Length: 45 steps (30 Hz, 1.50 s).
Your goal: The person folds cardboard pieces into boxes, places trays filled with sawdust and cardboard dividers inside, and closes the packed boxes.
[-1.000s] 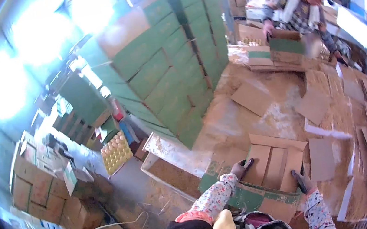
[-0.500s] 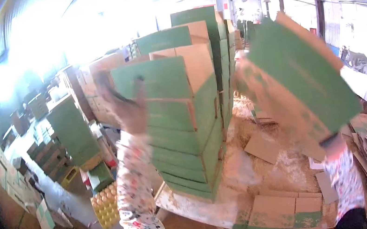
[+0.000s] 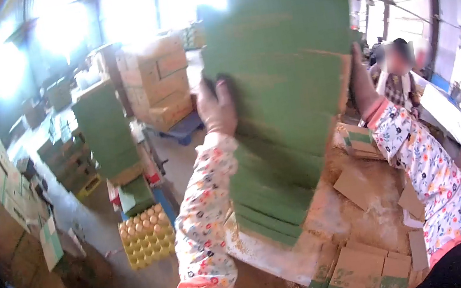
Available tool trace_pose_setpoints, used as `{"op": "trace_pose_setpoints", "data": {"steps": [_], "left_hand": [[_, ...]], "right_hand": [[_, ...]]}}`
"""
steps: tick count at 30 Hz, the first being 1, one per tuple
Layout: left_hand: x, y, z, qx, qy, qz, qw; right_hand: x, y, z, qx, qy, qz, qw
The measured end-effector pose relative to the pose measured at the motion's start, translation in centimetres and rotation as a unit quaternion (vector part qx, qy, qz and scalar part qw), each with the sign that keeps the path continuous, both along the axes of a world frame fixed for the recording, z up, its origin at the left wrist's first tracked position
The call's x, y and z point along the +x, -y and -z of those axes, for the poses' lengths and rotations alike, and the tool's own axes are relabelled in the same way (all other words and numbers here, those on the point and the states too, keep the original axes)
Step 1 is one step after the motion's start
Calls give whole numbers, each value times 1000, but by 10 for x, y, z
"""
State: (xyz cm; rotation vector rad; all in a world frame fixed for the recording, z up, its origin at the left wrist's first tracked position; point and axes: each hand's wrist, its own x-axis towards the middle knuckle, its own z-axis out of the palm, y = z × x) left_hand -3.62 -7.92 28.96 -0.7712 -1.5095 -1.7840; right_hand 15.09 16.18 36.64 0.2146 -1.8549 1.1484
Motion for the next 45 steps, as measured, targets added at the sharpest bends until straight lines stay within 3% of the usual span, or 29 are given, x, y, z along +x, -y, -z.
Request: {"op": "trace_pose_setpoints", "data": {"steps": [1, 3, 6, 9, 10, 11, 12, 13, 14, 15, 16, 17, 18, 19, 20, 22, 24, 26, 27, 28, 29, 32, 37, 40, 43, 45], "left_hand": [[11, -3, -4, 3, -3, -1, 1000], [2, -5, 0, -10, 11, -44, 999], [12, -7, -5, -2, 14, -34, 999], [20, -3, -9, 14, 22, -13, 1000], [20, 0, -8, 14, 23, 4, 1000], [17, 2, -6, 13, 26, 21, 999], [2, 1, 1, 86, 32, 132, 987], [-11, 8, 14, 84, 21, 150, 985], [-3, 19, 30, 86, 29, 107, 990], [-6, 26, 58, 130, 51, 162, 977], [-23, 32, 119, 180, 73, 217, 957], [-39, 38, 180, 232, 93, 269, 930], [52, 34, 168, 156, 214, 115, 957], [83, 27, 208, 230, 300, 228, 897], [92, 25, 282, 83, 365, 154, 915], [123, 34, 404, -127, 477, 138, 859], [151, 52, 455, -211, 523, 149, 812], [158, 64, 461, -255, 537, 150, 790], [159, 70, 458, -268, 540, 149, 784], [159, 73, 451, -276, 539, 149, 782], [161, 86, 450, -278, 535, 149, 784], [167, 105, 440, -295, 540, 135, 777], [160, 125, 424, -320, 555, 107, 760], [140, 128, 425, -303, 552, 103, 770], [122, 122, 424, -261, 555, 129, 779], [116, 107, 423, -228, 573, 169, 769]], "right_hand": [[7, 25, -2, -192, -8, -100, 976], [10, 64, -7, -264, -2, -159, 951], [0, 54, 0, -284, -56, -206, 935], [-3, 12, 6, -197, -2, -520, 831], [-3, 13, 13, -90, -54, -327, 939], [1, 28, 19, 21, -98, -111, 989], [7, 15, 30, 219, -114, 110, 963], [12, 1, 41, 362, -149, 349, 852], [34, 12, 58, 145, -67, 123, 979], [46, 14, 92, 144, -73, 169, 972], [65, 31, 133, -10, -3, 138, 990], [84, 47, 173, -204, 43, 99, 973], [103, 63, 214, -381, 57, 81, 919], [110, 76, 264, -489, 109, 94, 860], [118, 87, 316, -562, 208, 94, 795], [123, 127, 393, -655, 352, 65, 665], [103, 164, 417, -703, 324, 61, 629], [90, 179, 436, -716, 326, 43, 616], [86, 184, 488, -668, 360, 12, 651], [83, 194, 495, -672, 336, 18, 660], [80, 205, 499, -676, 312, 23, 668], [78, 210, 471, -575, 274, 106, 763], [71, 198, 459, -568, 241, 119, 778], [63, 195, 479, -537, 236, 136, 799], [76, 168, 454, -548, 321, 87, 768], [104, 149, 432, -477, 367, 97, 793]]}}
